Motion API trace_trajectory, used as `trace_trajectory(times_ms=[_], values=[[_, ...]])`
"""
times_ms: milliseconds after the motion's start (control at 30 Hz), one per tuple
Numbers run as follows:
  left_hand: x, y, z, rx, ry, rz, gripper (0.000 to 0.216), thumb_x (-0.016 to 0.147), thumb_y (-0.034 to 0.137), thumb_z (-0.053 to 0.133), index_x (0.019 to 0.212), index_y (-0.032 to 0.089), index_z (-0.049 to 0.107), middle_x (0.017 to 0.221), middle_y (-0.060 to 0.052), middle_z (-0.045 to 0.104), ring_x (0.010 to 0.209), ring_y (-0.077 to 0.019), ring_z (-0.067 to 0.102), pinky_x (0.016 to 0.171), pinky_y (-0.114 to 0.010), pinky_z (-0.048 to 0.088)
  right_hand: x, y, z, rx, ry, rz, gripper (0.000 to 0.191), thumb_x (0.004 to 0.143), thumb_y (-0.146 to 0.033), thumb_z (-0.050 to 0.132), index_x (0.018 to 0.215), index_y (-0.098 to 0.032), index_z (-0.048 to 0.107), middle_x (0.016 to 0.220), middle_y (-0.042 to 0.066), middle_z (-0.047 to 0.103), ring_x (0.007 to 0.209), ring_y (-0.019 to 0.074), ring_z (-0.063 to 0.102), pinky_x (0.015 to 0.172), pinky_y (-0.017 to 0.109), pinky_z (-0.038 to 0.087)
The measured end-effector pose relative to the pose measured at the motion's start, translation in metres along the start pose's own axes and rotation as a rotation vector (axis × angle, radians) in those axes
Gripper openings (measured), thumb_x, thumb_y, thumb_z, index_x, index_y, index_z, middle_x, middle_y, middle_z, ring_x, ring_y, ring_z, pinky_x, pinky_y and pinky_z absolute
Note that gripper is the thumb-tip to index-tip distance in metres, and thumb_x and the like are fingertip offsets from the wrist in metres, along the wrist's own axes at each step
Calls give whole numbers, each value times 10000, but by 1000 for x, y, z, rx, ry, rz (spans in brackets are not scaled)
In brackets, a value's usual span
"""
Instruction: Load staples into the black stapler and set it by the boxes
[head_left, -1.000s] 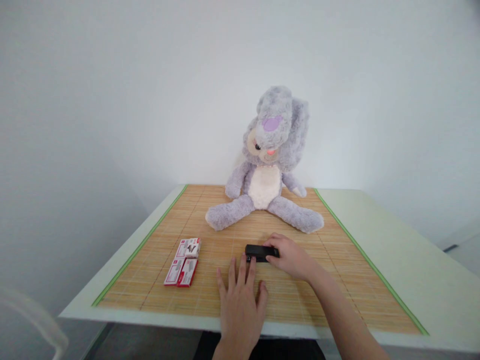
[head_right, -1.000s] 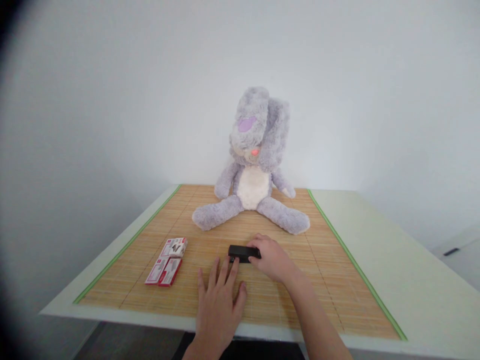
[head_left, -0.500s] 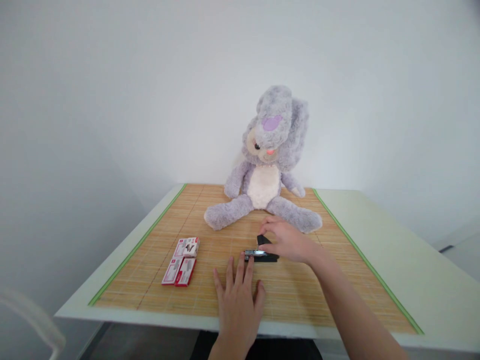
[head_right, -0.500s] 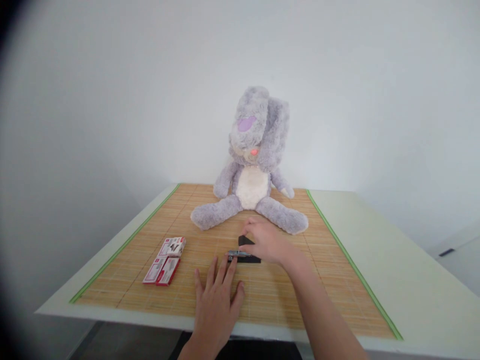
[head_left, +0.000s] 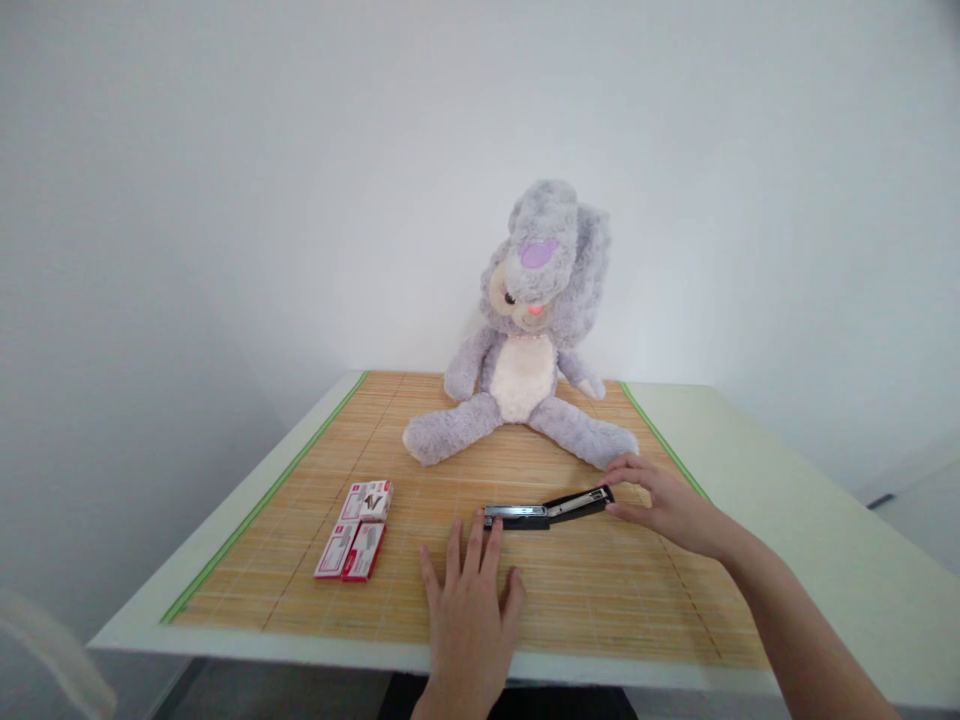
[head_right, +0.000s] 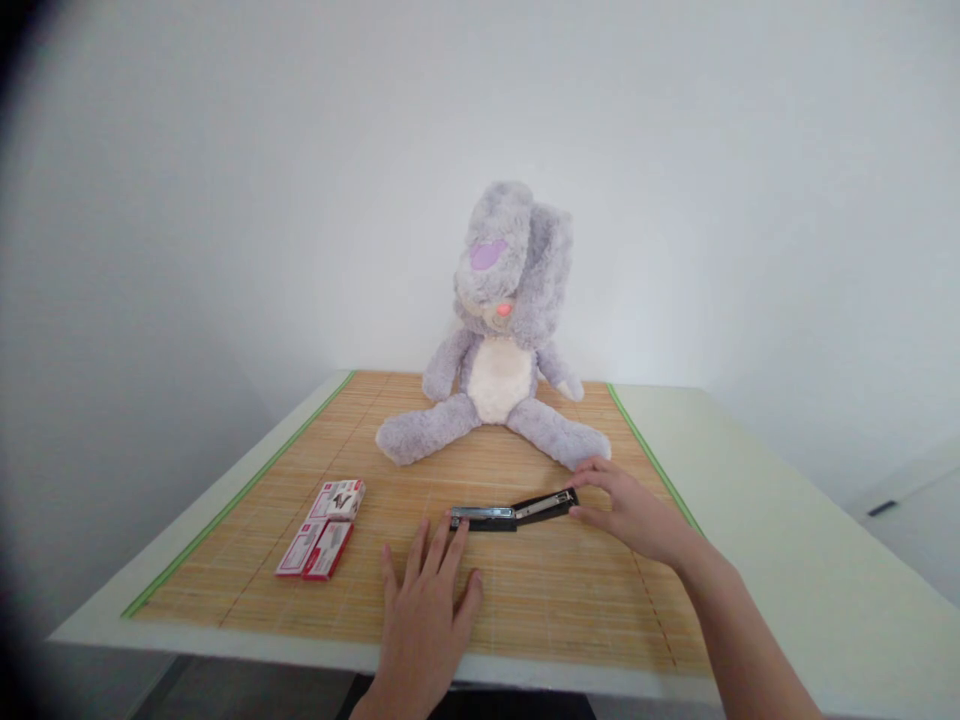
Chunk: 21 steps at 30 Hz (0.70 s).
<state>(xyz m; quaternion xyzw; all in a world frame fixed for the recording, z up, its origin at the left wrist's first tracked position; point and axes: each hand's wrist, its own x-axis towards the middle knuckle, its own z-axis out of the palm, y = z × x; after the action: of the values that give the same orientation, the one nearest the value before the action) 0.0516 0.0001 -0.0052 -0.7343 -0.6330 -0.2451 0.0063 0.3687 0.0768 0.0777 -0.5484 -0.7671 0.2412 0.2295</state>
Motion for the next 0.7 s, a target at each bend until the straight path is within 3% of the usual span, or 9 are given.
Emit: trace_trajectory(times_ms=[167, 367, 567, 700], values=[[0, 0, -1, -13, -11, 4, 578, 960, 344, 533, 1534, 370, 460, 1632, -12, 418, 1493, -366, 365, 1217, -740, 116, -16, 21, 20, 48, 55, 21, 456, 858, -643, 683, 1138, -287, 738, 1346, 66, 624, 1274, 274, 577, 1173, 444, 403], [1, -5, 0, -6, -23, 40, 594, 970, 359, 526, 1555, 365, 423, 1653, -21, 378, 1532, -355, 303, 1223, -730, 121, -24, 22, 26, 62, 78, 79, 494, 850, -654, 686, 1186, -296, 737, 1500, 70, 541, 1396, 296, 500, 1235, 476, 334], [-3, -17, -6, -33, -68, 109, 630, 1001, 282, 453, 1612, 291, 304, 1684, -22, 313, 1585, -278, 194, 1267, -614, 210, -40, 15, 28, 93, 109, 121, 677, 845, -649, 689, 1430, -325, 585, 1599, 67, 461, 1488, 322, 403, 1263, 546, 291], [-7, -44, -20, 5, 21, 52, 541, 997, 251, 459, 1537, 265, 434, 1678, -38, 330, 1590, -288, 166, 1267, -620, 205, -61, 7, 31, 86, 242, 143, 680, 850, -639, 686, 1458, -363, 555, 1588, 32, 484, 1489, 331, 407, 1277, 570, 268]])
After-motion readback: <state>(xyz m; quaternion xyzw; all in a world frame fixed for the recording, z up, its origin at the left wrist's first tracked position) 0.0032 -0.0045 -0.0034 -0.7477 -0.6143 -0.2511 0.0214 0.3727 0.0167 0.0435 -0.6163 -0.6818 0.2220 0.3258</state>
